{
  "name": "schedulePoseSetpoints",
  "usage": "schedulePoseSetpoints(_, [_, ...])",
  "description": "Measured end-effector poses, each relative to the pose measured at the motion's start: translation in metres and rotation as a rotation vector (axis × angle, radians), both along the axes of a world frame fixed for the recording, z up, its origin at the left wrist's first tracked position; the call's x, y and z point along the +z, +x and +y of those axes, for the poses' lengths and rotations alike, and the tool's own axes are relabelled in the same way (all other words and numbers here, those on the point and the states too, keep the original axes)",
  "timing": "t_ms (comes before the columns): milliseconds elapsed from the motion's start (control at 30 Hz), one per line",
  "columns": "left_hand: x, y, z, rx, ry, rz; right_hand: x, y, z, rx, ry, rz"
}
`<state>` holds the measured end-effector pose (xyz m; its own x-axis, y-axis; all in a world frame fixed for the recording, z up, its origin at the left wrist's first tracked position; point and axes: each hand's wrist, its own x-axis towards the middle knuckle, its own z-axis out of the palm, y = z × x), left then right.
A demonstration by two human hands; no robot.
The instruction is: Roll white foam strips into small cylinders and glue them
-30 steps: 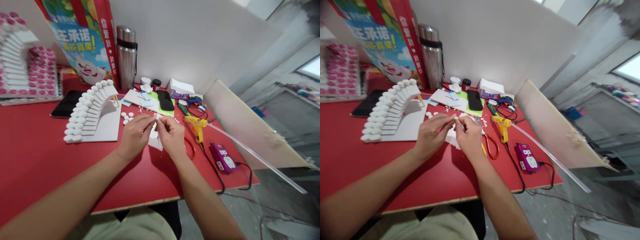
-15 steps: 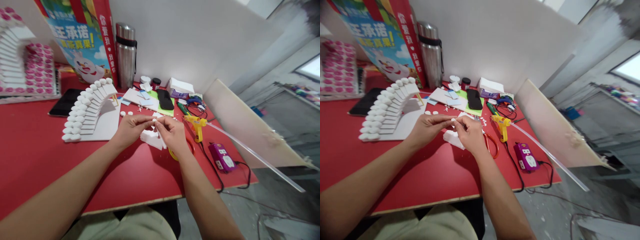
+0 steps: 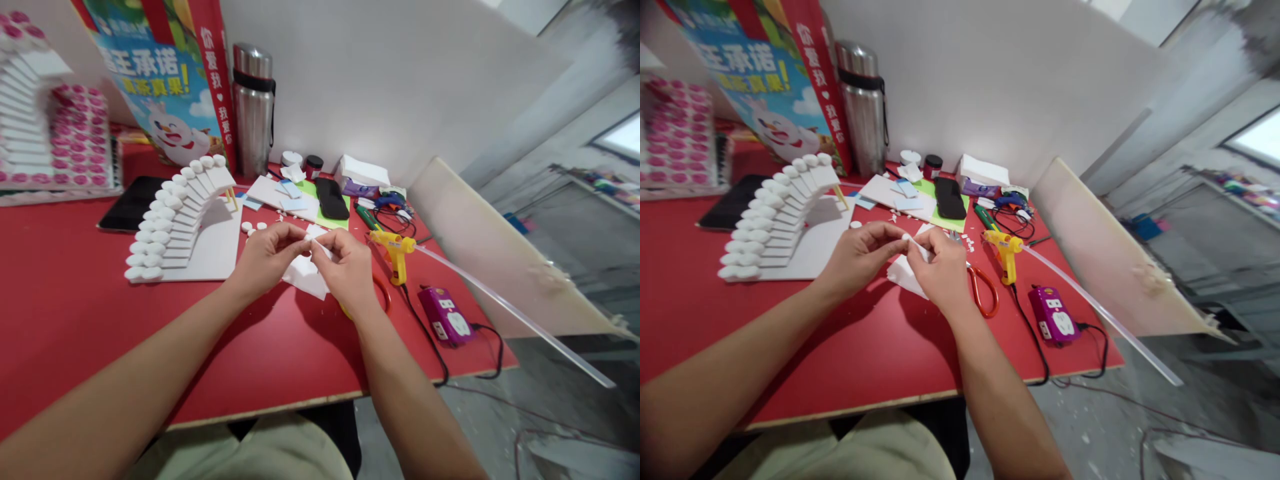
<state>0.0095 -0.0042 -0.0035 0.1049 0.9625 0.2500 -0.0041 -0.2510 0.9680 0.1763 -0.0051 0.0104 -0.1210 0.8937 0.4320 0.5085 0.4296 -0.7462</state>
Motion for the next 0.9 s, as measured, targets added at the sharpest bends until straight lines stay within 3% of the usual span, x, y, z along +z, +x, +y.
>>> schedulePoseSetpoints(100, [-0.004, 0.001, 0.0, 0.01, 0.015, 0.001, 0.002, -0.001, -0.002, -0.011, 0.1, -0.09])
schedulePoseSetpoints(167, [-0.006, 0.0, 0.002, 0.008, 0.025, 0.007, 0.004, -0.002, -0.003, 0.012, 0.046, -0.055])
schedulePoseSetpoints(233, [-0.007, -0.003, 0.004, -0.003, 0.027, 0.018, 0.008, -0.001, -0.002, 0.075, -0.171, 0.139])
schedulePoseSetpoints(333, [-0.004, -0.008, 0.008, -0.016, 0.04, 0.04, 0.013, 0.002, 0.003, 0.2, -0.647, 0.543])
schedulePoseSetpoints(400, [-0.001, -0.011, 0.01, -0.021, 0.049, 0.06, 0.016, 0.006, 0.008, 0.297, -0.903, 0.694])
schedulePoseSetpoints(500, [0.002, -0.013, 0.01, -0.044, 0.043, 0.067, 0.016, 0.01, 0.014, 0.464, -1.089, 0.77])
schedulePoseSetpoints(667, [0.003, -0.012, 0.008, -0.058, -0.012, 0.03, 0.013, 0.009, 0.01, 0.534, -0.964, 0.833])
schedulePoseSetpoints(900, [-0.002, -0.011, 0.009, -0.035, -0.056, -0.037, 0.008, 0.004, 0.005, 0.371, -0.668, 0.635])
